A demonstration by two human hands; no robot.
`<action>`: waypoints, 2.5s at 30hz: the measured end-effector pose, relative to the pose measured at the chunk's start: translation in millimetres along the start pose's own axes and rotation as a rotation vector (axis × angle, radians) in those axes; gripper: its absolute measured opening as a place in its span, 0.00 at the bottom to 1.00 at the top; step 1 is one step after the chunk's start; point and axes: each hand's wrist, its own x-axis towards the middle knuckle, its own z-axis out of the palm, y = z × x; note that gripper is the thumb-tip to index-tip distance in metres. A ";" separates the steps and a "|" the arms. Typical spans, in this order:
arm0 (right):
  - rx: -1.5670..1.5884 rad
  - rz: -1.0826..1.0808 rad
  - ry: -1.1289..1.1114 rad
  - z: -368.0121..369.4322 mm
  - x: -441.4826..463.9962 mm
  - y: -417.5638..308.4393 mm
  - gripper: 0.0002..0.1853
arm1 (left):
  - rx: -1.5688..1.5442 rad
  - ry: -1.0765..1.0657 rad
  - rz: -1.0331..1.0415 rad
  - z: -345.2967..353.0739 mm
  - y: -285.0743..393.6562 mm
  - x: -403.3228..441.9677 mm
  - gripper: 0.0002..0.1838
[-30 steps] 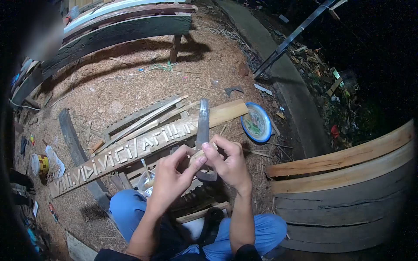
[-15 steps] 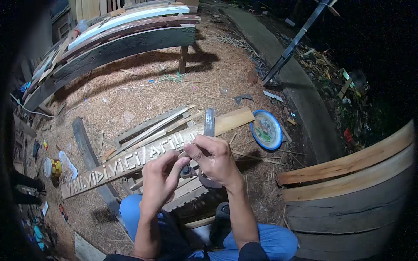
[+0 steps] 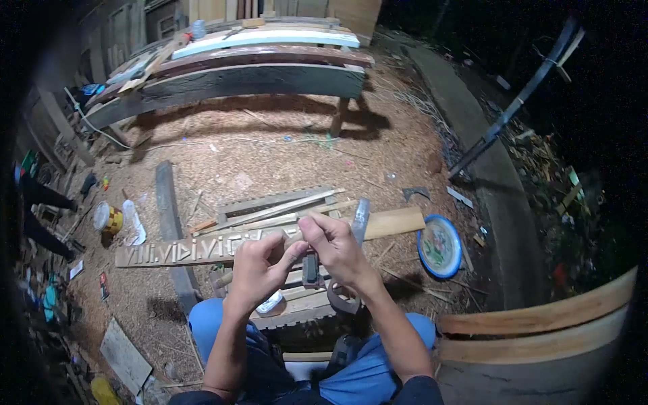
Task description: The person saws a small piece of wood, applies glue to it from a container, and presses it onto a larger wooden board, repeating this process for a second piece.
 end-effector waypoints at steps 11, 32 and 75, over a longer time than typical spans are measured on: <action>0.202 0.045 0.093 -32.5 -34.3 30.8 0.22 | 0.245 -0.281 0.164 17.2 18.8 30.7 0.27; 0.218 0.104 0.366 -14.8 -54.4 52.8 0.23 | -0.111 -0.174 -0.055 65.7 -8.1 4.4 0.27; -0.353 0.087 -0.008 -45.9 -50.8 64.8 0.20 | 0.308 -0.400 0.284 45.9 -30.7 9.5 0.06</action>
